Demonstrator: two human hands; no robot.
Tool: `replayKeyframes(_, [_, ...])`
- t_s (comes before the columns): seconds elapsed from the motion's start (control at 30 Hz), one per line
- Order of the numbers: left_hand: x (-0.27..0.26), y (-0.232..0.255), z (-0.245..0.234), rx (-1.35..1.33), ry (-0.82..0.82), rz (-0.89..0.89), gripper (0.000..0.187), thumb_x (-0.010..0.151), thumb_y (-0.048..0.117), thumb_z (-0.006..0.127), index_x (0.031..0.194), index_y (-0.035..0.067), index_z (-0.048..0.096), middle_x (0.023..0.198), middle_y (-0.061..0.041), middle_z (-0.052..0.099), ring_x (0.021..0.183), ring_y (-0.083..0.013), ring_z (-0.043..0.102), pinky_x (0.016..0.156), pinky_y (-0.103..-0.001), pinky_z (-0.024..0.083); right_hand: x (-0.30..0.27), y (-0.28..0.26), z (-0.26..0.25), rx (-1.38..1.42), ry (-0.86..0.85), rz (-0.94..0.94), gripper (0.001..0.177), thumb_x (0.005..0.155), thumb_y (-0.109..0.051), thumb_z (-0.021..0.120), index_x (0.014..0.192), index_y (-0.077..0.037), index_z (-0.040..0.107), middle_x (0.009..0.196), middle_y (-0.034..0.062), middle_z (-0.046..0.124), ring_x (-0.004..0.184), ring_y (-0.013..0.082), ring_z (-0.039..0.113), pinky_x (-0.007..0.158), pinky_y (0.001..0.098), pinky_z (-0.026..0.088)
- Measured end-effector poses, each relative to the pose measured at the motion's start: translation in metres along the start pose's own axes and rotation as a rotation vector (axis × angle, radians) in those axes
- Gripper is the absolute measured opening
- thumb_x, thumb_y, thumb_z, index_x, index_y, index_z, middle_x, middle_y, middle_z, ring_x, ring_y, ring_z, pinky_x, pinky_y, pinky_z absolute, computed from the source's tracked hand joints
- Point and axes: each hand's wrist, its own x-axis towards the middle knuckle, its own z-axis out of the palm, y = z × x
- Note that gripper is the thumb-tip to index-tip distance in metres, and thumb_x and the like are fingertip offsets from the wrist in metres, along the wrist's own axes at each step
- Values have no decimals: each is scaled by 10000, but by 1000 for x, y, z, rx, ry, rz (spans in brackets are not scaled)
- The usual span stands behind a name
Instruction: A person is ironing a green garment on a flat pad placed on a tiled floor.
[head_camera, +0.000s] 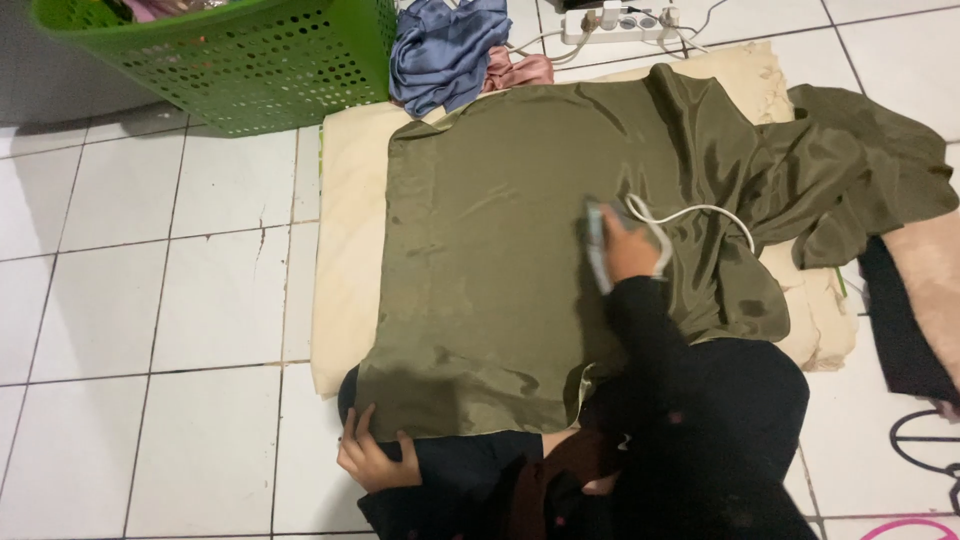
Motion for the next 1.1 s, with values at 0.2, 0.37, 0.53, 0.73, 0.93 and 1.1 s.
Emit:
replayKeyframes(0.2, [3,9,0,-12,17,7,666,684,198,601,1342,111,646,1444,-125,582,1225,-342,503,1060,-426,417,-14,107,-51,-88,62,227,510,1093,-313,490,1585,-426,417,800,199,675,540,295,670,465,433,564])
replayKeyframes(0.37, [3,5,14,-32,215,78,575,839,437,552,1274,99,717,1367,-125,644,1177,-329,551,1019,-417,446,-29,123,-43,-19,37,313,501,1112,-341,429,1603,-431,376,863,258,692,620,368,689,544,497,560])
replayKeyframes(0.53, [1,-8,2,-24,-121,-2,628,779,250,604,1393,119,578,1507,-142,483,1273,-383,436,1118,-493,343,-44,68,-17,154,-12,147,591,998,-255,550,1567,-356,424,733,171,659,526,307,618,489,461,509])
replayKeyframes(0.73, [-3,-10,4,-36,-83,-17,619,822,368,574,1395,135,595,1523,-119,497,1229,-380,454,1073,-485,373,-106,-68,-5,181,-90,10,493,1067,-315,414,1540,-450,385,870,179,645,534,302,638,486,452,542])
replayKeyframes(0.93, [-2,-13,1,-14,-165,-38,621,777,214,625,1392,156,569,1538,-117,449,1268,-384,417,1111,-489,349,-165,-151,-39,105,-81,-318,619,1003,-322,510,1557,-521,318,920,221,587,385,245,523,325,405,430])
replayKeyframes(1.1, [-2,-13,-1,-15,-190,-71,665,756,191,631,1416,157,552,1558,-113,419,1291,-399,399,1108,-515,360,-133,-144,-34,125,-128,-321,700,1016,-174,449,1566,-564,261,877,183,565,414,240,542,381,416,487])
